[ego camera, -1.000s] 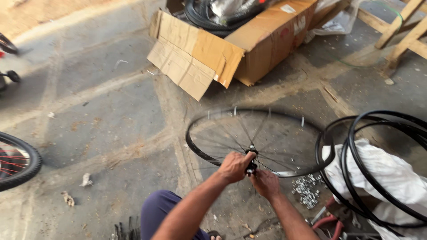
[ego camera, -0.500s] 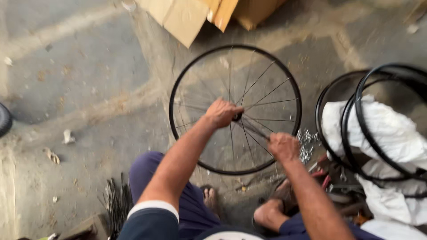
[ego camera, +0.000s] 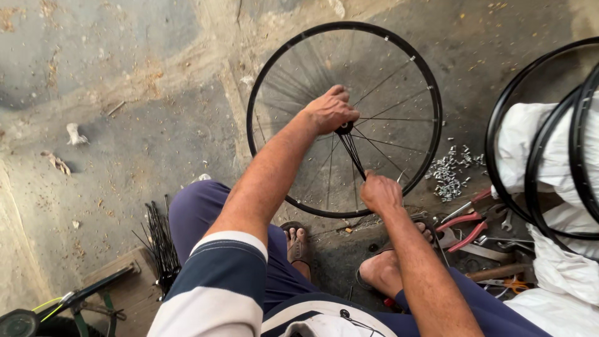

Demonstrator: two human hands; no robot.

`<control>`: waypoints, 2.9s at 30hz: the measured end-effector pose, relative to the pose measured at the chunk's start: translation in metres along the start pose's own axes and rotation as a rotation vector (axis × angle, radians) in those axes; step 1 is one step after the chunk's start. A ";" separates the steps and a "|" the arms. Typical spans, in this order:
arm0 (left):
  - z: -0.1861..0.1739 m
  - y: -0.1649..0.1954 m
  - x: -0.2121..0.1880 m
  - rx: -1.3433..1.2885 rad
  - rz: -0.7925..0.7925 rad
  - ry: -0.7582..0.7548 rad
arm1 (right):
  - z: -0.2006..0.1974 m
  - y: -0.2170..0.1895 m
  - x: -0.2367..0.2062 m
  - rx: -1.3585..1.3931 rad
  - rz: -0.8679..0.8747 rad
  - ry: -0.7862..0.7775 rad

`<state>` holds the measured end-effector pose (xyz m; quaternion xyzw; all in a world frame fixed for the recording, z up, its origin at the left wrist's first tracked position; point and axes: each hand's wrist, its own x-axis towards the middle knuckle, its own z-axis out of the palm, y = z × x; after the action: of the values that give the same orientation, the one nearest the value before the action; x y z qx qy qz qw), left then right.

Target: The person sits on the floor and laces a bicycle wheel by inserting spokes through the rim and hub, then securing them with nipples. The person repeatedly picks up spokes and nipples, threads them through the rim, and tightens them by hand.

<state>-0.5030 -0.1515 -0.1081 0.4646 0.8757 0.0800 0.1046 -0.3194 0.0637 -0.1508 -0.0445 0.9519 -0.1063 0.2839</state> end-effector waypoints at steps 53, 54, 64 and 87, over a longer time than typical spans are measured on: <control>0.122 0.078 -0.081 -1.135 -1.026 0.526 | 0.010 -0.066 0.054 0.622 0.175 0.110; 0.126 0.075 -0.080 -1.151 -1.010 0.532 | 0.015 -0.069 0.054 0.665 0.164 0.140; 0.123 0.065 -0.082 -1.279 -1.034 0.417 | 0.015 -0.076 0.053 0.845 0.132 0.141; 0.117 0.067 -0.074 -1.518 -1.006 0.294 | -0.004 -0.046 0.032 0.347 -0.095 0.271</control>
<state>-0.3790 -0.1705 -0.1970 -0.1789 0.6918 0.6360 0.2914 -0.3472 0.0145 -0.1544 -0.0252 0.9456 -0.2868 0.1514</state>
